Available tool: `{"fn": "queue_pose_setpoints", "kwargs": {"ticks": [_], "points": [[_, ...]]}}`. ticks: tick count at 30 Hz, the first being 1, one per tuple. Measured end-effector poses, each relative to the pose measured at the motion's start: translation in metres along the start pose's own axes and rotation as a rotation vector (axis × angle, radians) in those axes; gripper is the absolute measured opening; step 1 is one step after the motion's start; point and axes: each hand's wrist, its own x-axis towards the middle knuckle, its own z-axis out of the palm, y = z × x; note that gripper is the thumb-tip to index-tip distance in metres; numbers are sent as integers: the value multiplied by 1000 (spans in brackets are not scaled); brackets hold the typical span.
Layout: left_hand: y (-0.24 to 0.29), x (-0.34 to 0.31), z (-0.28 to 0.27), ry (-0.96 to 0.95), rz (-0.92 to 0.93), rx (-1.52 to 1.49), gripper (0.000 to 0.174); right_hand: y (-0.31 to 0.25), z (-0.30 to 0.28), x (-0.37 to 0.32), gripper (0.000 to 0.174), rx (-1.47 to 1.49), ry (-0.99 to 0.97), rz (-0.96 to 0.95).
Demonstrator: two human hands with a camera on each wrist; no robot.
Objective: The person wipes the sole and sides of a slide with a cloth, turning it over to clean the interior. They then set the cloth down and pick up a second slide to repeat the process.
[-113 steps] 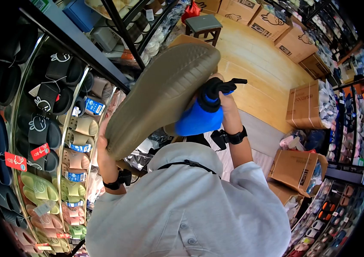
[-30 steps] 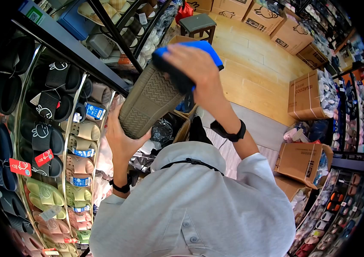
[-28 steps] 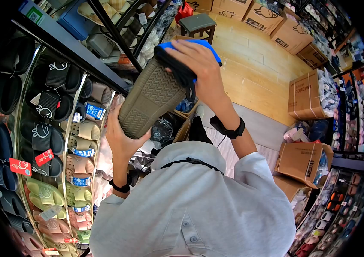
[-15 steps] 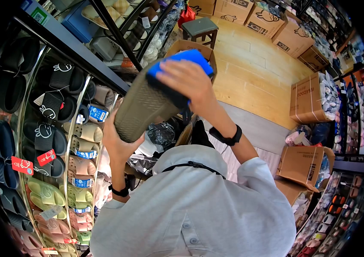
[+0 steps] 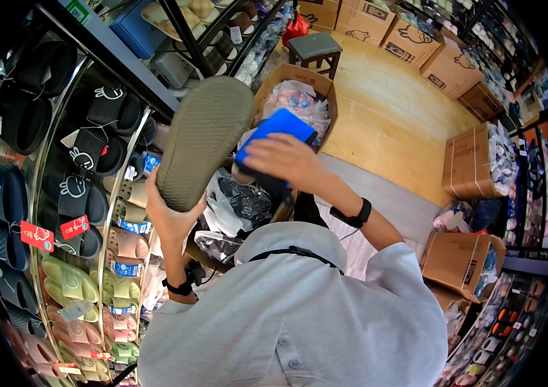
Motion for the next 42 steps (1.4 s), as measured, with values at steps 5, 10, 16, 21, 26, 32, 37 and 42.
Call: {"fn": "queue_pose_setpoints", "kwargs": {"ticks": [5,10,16,21,26,32,37,42], "points": [[-1,-3,6,-3,-5,-21,94,15,-7,-20,40,428,118,528],[2,-1,18,-29,15,-29,93,6,-8,-22,46,1104,341,930],[8,-3,25,-110,47,-10,96,6,0,-1,54,1652,592,1156],[-1,-24,46,-137,-44,-106,98,12,3,8,51,1759,642,1266],[2,-27,56,-241,-172,-317,85,6,-10,19,49,1478,670,1272],[-47,-19,63,-437,-380,-774,41,-2,-33,27,55,1407,596,1219],[-47,-8,61,-504,-547,-1167,56,-1,-29,13,55,1546,596,1201],[-78,-24,96,-594,-826,-1754,52,0,-25,21,55,1542,637,1183]]}}
